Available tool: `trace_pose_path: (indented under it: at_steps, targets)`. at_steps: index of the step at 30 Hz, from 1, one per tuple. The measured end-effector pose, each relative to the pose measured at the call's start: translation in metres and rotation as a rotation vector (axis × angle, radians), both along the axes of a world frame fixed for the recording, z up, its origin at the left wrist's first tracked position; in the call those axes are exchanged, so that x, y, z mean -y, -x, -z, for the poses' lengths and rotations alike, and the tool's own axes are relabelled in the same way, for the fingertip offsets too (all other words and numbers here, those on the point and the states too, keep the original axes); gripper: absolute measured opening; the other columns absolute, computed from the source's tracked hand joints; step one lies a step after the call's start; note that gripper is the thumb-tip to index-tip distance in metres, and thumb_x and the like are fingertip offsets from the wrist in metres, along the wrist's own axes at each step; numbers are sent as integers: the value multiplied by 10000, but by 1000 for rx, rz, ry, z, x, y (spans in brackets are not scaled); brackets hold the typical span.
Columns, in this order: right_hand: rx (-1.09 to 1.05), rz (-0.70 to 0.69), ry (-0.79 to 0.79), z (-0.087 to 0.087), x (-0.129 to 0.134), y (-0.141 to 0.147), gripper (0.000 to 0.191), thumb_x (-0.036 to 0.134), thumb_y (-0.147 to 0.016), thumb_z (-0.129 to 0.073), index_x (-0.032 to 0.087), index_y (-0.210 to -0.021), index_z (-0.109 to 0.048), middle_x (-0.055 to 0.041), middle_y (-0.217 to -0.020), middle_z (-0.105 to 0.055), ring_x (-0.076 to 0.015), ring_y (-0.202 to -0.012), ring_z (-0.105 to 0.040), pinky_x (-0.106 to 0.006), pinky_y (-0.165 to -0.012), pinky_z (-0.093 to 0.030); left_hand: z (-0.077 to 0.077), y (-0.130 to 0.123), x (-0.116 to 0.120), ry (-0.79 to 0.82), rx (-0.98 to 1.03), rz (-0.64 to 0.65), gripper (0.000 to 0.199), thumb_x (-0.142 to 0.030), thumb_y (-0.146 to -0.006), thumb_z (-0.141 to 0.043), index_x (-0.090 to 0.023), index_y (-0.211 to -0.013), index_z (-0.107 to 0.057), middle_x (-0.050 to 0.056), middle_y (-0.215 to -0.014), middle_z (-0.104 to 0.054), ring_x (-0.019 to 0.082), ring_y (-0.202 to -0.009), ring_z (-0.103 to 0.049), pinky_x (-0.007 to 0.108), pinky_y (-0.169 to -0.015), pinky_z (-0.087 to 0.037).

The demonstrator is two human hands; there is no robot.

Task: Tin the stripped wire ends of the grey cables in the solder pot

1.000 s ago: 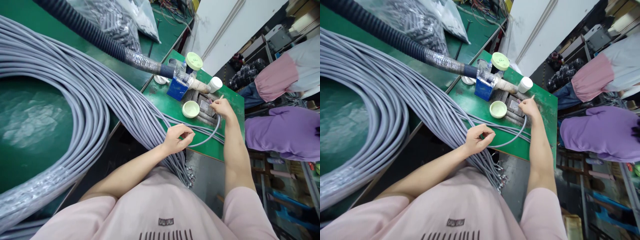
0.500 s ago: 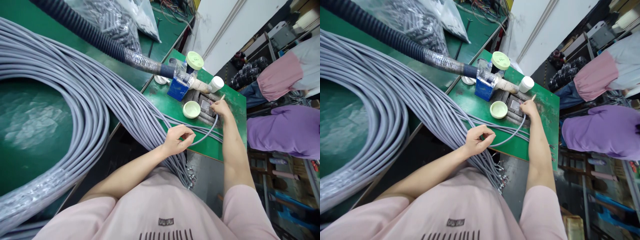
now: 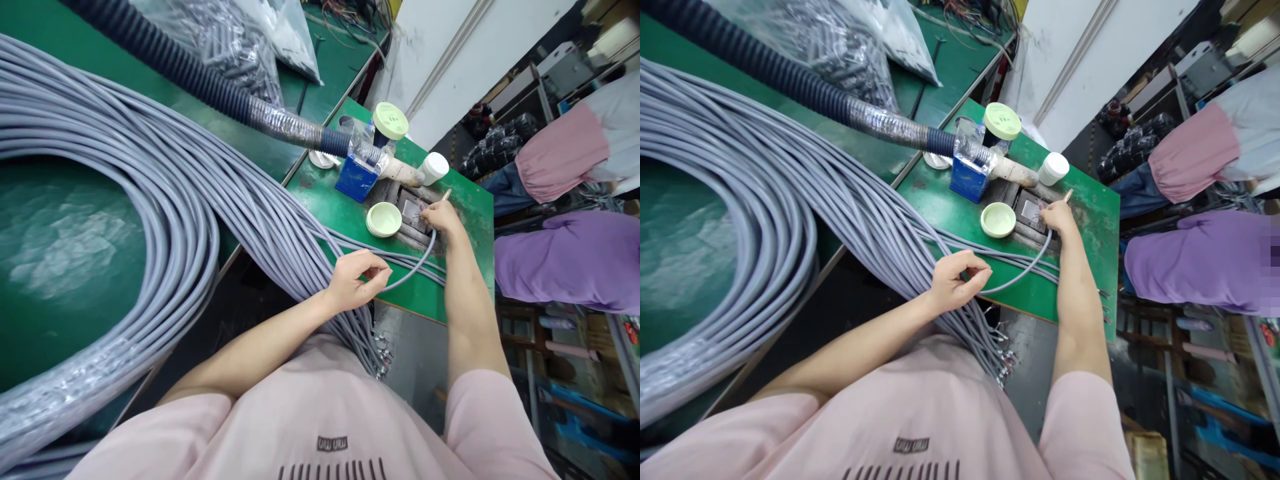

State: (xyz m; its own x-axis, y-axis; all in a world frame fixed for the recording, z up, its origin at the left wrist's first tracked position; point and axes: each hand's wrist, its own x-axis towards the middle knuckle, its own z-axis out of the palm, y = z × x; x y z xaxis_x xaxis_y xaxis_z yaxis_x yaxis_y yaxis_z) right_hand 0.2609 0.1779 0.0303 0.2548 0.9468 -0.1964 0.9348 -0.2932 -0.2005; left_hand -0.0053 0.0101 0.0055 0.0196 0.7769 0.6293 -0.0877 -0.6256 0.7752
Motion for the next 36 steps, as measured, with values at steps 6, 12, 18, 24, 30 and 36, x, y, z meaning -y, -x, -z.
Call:
trace_pose_path:
  at_steps: [6, 12, 18, 24, 30, 36]
  targets:
    - [-149, -22, -128, -30, 34, 10, 199, 276, -712, -579, 124, -597, -637, -1, -493, -559, -112, -455, -513, -223, -478, -378, 1, 0, 0, 14, -24, 5, 66, -150, -807, -627, -162, -741, -628, -24, -586, -585, 71, -527, -510, 185, -533, -431]
    - [-720, -67, -195, -54, 111, 50, 221, 339, -723, -648, 166, -617, -561, 43, -481, -516, -59, -369, -407, -189, -377, -292, 1, -6, 2, 180, -39, 120, 107, -239, -824, -638, -163, -758, -673, 6, -647, -644, 84, -562, -530, 198, -540, -435]
    - [-1051, -84, -206, -47, 170, 98, 233, 336, -767, -650, 179, -615, -571, 60, -449, -512, -53, -351, -389, -187, -366, -285, 0, -24, 6, 634, 374, 369, 325, -324, -706, -774, -152, -968, -684, -9, -687, -652, 74, -574, -552, 193, -531, -426]
    - [-1217, -39, -211, -35, 191, 122, 220, 344, -777, -662, 185, -647, -583, 72, -451, -509, -50, -346, -395, -184, -365, -291, 1, -31, 19, 729, 577, 312, 259, -328, -689, -797, -178, -875, -697, -37, -676, -639, 44, -522, -516, 168, -491, -412]
    - [-1290, -57, -187, -32, 204, 120, 238, 427, -807, -650, 201, -880, -636, 70, -504, -555, -64, -344, -439, -188, -357, -317, -1, -23, 19, 616, 544, 133, 173, -323, -727, -771, -181, -799, -704, -30, -686, -627, 46, -522, -503, 177, -498, -418]
    - [-1331, -16, -228, -23, 234, 114, 410, 425, -851, -608, 255, -1220, -551, 69, -479, -546, -89, -336, -364, -217, -340, -232, -5, -12, 20, 60, 131, -4, 69, -225, -760, -743, -217, -829, -742, 16, -740, -696, 117, -673, -612, 259, -652, -492]
